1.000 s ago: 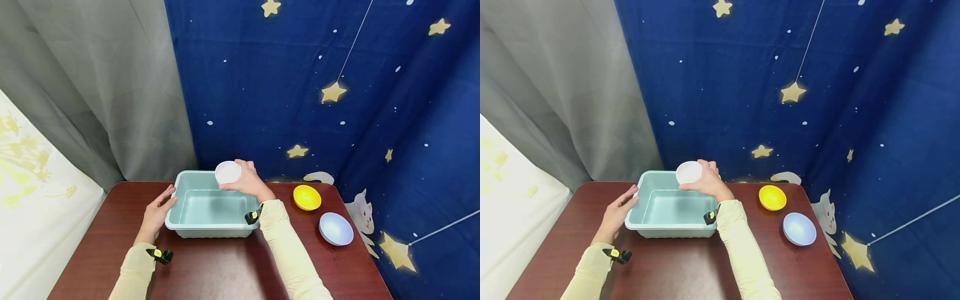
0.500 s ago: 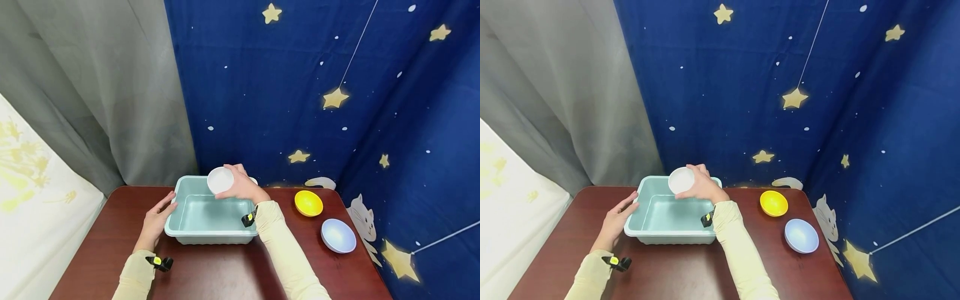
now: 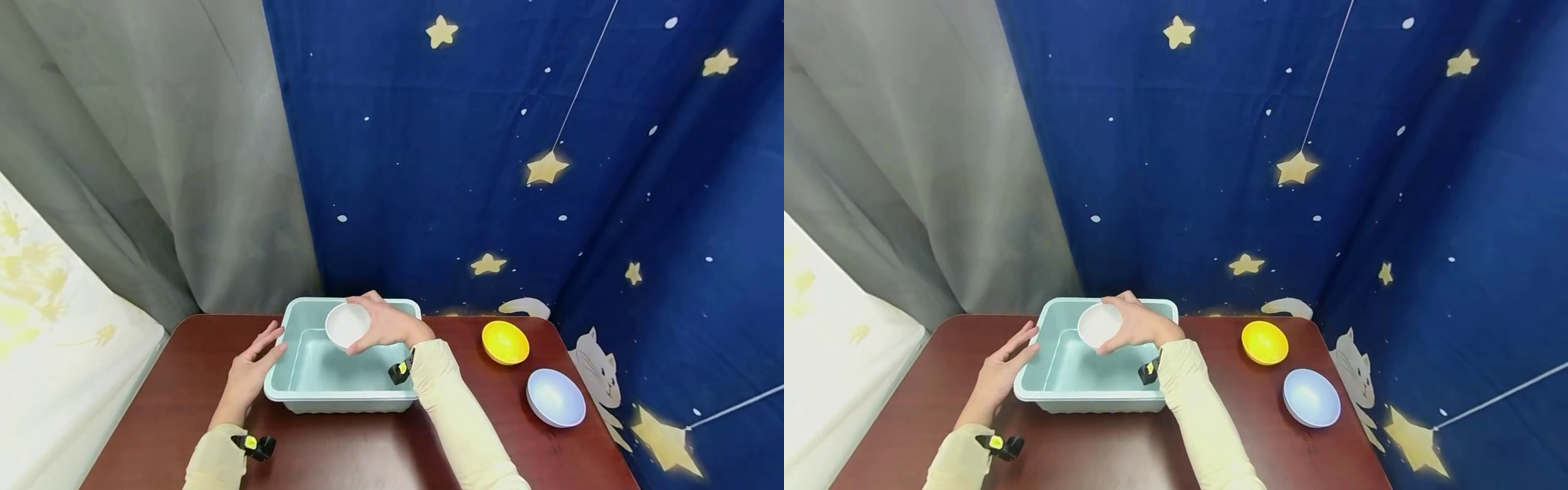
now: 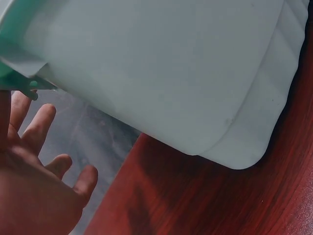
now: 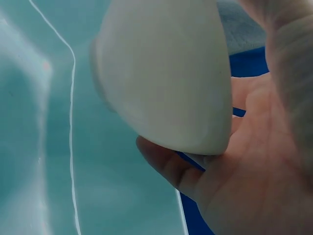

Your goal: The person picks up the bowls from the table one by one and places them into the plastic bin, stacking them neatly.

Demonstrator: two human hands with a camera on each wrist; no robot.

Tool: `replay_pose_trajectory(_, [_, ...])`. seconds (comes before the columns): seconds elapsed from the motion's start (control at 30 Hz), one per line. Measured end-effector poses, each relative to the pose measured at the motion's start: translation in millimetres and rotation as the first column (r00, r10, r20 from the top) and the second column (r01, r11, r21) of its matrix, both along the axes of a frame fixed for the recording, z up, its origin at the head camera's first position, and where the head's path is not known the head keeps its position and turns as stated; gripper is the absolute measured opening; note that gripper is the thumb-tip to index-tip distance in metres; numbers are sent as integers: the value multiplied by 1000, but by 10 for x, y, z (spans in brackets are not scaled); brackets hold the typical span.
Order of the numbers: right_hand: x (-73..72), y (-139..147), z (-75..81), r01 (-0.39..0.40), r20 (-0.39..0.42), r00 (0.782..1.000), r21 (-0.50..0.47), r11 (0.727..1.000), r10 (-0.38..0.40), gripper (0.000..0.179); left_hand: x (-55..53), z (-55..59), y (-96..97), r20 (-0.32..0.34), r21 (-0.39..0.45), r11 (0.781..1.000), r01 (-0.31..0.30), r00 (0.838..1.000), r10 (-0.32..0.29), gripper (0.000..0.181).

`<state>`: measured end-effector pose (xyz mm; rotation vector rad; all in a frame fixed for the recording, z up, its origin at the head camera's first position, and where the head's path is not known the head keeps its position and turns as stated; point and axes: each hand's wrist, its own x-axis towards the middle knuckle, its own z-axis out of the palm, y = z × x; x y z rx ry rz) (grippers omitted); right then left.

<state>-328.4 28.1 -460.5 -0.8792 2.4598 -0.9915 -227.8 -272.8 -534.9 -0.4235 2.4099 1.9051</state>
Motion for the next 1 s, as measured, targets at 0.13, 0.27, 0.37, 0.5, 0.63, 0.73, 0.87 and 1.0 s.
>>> replay_pose_trajectory(0.13, [11, -32, -63, -13, 3, 1000, 11, 1000, 13, 107, 8, -29, -9, -2, -12, 1000, -1, 1000, 1, 60])
replay_pose_trajectory(0.27, [23, -57, -94, -19, 4, 1000, 25, 1000, 19, 107, -16, -127, -48, -9, -45, 999, 3, 1000, -3, 61])
replay_pose_trajectory(0.37, [17, -73, -112, -28, -9, 1000, 36, 999, 28, 107, -23, -139, -62, -22, -56, 998, -2, 1000, 1, 58])
replay_pose_trajectory(0.5, [2, -100, -160, -49, -26, 998, 58, 997, 50, 109, -36, -159, -74, -42, -61, 998, -11, 999, 8, 55])
replay_pose_trajectory(0.63, [-4, -119, -202, -54, -16, 998, 58, 997, 55, 110, -40, -158, -55, -47, -73, 997, -6, 999, 2, 54])
replay_pose_trajectory(0.73, [-4, -137, -226, -43, -13, 999, 36, 998, 43, 109, -44, -157, -42, -41, -70, 998, 5, 999, -8, 57])
replay_pose_trajectory(0.87, [-7, -170, -270, -28, -14, 999, 16, 999, 29, 109, -46, -166, -47, -23, -65, 998, 23, 999, -24, 61])
replay_pose_trajectory(1.0, [-9, -190, -293, -18, -6, 1000, 10, 1000, 18, 108, -37, -181, -46, -21, -63, 998, 31, 999, -32, 61])
